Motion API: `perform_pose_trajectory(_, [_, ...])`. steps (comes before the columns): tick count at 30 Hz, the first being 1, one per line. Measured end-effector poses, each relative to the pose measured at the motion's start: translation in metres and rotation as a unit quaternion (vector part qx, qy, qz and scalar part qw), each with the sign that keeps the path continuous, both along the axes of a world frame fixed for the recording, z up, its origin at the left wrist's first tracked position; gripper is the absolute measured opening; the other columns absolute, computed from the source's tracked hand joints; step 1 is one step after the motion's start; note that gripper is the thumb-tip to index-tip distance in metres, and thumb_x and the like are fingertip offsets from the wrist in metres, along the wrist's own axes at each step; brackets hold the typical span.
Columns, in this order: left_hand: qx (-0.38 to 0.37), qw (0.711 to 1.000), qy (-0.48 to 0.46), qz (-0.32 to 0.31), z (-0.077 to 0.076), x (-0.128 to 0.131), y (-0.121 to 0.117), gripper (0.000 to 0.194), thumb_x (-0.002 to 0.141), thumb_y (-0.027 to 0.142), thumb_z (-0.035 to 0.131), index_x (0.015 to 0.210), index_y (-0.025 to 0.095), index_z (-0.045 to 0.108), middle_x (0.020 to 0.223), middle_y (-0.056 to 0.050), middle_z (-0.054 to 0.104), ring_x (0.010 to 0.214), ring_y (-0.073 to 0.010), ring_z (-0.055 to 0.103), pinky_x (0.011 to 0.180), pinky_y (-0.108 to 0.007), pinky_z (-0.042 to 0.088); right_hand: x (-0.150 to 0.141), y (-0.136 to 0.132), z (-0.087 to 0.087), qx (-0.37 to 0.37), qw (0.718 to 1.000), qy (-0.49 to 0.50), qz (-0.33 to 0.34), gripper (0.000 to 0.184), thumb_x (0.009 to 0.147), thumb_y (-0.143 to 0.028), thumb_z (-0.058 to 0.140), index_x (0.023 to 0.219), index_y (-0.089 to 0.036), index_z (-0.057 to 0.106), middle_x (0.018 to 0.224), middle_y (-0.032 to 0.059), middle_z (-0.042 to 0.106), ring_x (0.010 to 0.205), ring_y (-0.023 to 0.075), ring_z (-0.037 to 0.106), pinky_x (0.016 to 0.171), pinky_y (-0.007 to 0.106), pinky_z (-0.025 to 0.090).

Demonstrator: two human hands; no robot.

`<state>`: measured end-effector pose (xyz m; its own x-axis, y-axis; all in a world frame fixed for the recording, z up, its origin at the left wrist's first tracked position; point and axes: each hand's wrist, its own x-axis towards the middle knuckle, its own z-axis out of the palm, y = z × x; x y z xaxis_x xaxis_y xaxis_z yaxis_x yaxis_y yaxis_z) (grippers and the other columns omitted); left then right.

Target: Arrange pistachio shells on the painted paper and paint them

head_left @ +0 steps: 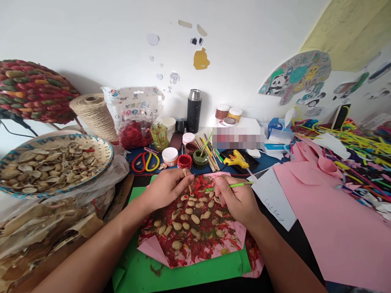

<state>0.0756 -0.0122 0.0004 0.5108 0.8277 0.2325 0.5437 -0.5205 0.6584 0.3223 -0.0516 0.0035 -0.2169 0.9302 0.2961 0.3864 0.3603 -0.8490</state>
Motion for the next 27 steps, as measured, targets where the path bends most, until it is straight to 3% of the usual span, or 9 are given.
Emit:
perform_pose_trajectory(10, [0.005,1.000,0.014,0.001,-0.0050,0.0006,0.0017,0.041,0.111,0.043,0.042,0.079,0.020,0.055,0.072,0.001,0.060,0.066,-0.0139,0.054,0.067,-0.027,0.040,-0.0055,-0.0020,0.0034,0.015,0.999,-0.015,0.049,0.058,0.114,-0.053,0.041,0.067,-0.023,0.058,0.048,-0.0022,0.054,0.047,0.0149,0.053,0.057,0.029,0.043])
perform_pose_trajectory(16, [0.002,1.000,0.017,0.002,-0.0059,0.0008,0.0025,0.041,0.111,0.042,0.042,0.079,0.020,0.055,0.074,0.001,0.061,0.067,-0.0139,0.055,0.067,-0.027,0.040,-0.0047,-0.0028,0.0060,0.006,0.999,-0.023,0.028,0.061,0.114,-0.058,0.039,0.067,-0.023,0.058,0.049,-0.0013,0.056,0.047,0.0154,0.054,0.054,0.029,0.042])
perform_pose_trajectory(27, [-0.007,1.000,0.007,0.002,-0.0049,0.0006,0.0025,0.042,0.110,0.043,0.043,0.079,0.020,0.059,0.073,0.000,0.066,0.066,-0.0143,0.058,0.066,-0.027,0.042,-0.0048,-0.0023,0.0011,-0.002,0.998,-0.005,0.059,0.058,0.114,-0.055,0.040,0.068,-0.024,0.059,0.048,-0.0025,0.054,0.045,0.0153,0.052,0.055,0.030,0.043])
